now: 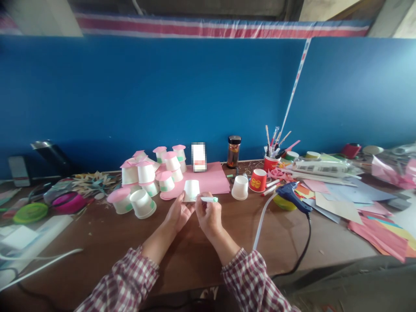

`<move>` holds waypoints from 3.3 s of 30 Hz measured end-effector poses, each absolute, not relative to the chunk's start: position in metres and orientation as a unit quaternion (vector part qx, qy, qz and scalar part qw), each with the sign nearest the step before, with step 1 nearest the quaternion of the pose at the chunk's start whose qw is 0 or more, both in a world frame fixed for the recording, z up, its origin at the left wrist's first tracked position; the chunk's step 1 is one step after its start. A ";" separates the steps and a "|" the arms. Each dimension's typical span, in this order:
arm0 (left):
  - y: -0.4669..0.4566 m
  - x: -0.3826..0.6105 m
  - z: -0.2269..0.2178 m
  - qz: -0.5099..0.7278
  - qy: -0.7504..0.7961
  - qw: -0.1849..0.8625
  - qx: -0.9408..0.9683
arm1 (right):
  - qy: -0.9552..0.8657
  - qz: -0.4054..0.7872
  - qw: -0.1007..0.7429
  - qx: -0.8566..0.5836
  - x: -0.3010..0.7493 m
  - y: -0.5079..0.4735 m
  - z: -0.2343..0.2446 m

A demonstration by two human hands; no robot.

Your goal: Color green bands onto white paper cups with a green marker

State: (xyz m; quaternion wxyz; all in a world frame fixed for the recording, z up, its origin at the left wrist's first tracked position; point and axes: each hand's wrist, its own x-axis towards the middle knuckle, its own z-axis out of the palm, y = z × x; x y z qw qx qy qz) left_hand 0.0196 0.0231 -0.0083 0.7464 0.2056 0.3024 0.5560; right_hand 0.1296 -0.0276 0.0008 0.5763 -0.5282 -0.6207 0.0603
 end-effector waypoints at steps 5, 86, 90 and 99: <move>0.022 0.020 -0.008 0.552 0.282 0.748 0.236 | -0.615 0.054 0.580 -0.532 0.129 -0.028 0.003; 0.023 0.023 -0.010 0.571 0.303 0.724 0.240 | -0.612 0.037 0.573 -0.544 0.130 -0.027 0.001; 0.021 0.023 -0.004 0.567 0.320 0.724 0.229 | -0.621 0.040 0.565 -0.542 0.130 -0.027 0.001; 0.022 0.024 -0.003 0.562 0.322 0.729 0.221 | -0.621 0.040 0.569 -0.538 0.129 -0.025 -0.002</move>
